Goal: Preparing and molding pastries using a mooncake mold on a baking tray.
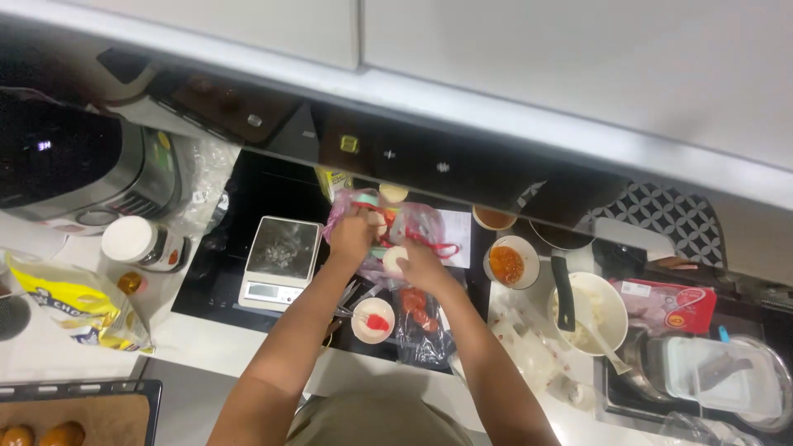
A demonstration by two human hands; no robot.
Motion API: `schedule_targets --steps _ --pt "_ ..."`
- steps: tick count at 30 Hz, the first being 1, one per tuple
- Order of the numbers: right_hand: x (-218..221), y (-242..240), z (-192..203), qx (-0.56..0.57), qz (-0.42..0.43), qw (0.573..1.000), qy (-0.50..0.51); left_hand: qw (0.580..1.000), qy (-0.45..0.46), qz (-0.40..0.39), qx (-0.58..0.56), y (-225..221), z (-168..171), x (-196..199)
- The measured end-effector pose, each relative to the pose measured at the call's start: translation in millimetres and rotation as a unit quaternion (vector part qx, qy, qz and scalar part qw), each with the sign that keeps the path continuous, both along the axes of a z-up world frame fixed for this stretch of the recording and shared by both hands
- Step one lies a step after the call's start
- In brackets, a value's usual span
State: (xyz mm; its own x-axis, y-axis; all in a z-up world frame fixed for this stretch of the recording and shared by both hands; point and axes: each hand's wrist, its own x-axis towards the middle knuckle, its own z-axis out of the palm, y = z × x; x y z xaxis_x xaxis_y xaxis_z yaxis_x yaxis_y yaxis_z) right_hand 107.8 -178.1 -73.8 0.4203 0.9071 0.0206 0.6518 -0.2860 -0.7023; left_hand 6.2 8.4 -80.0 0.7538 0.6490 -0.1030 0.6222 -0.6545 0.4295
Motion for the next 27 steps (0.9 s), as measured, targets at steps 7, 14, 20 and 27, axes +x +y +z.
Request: schedule_targets --steps 7,14,20,27 --pt "-8 17 26 -0.060 -0.055 0.995 0.051 0.996 0.030 -0.070 0.035 -4 16 9" --pt "-25 32 59 -0.054 -0.074 0.991 -0.094 0.997 -0.012 -0.064 0.050 -13 103 -24" --pt "30 73 75 -0.059 -0.065 0.986 -0.141 0.974 -0.221 -0.046 0.012 -3 145 -58" --pt "83 121 81 -0.042 -0.016 0.999 -0.030 0.905 -0.355 0.043 -0.230 -21 194 -89"
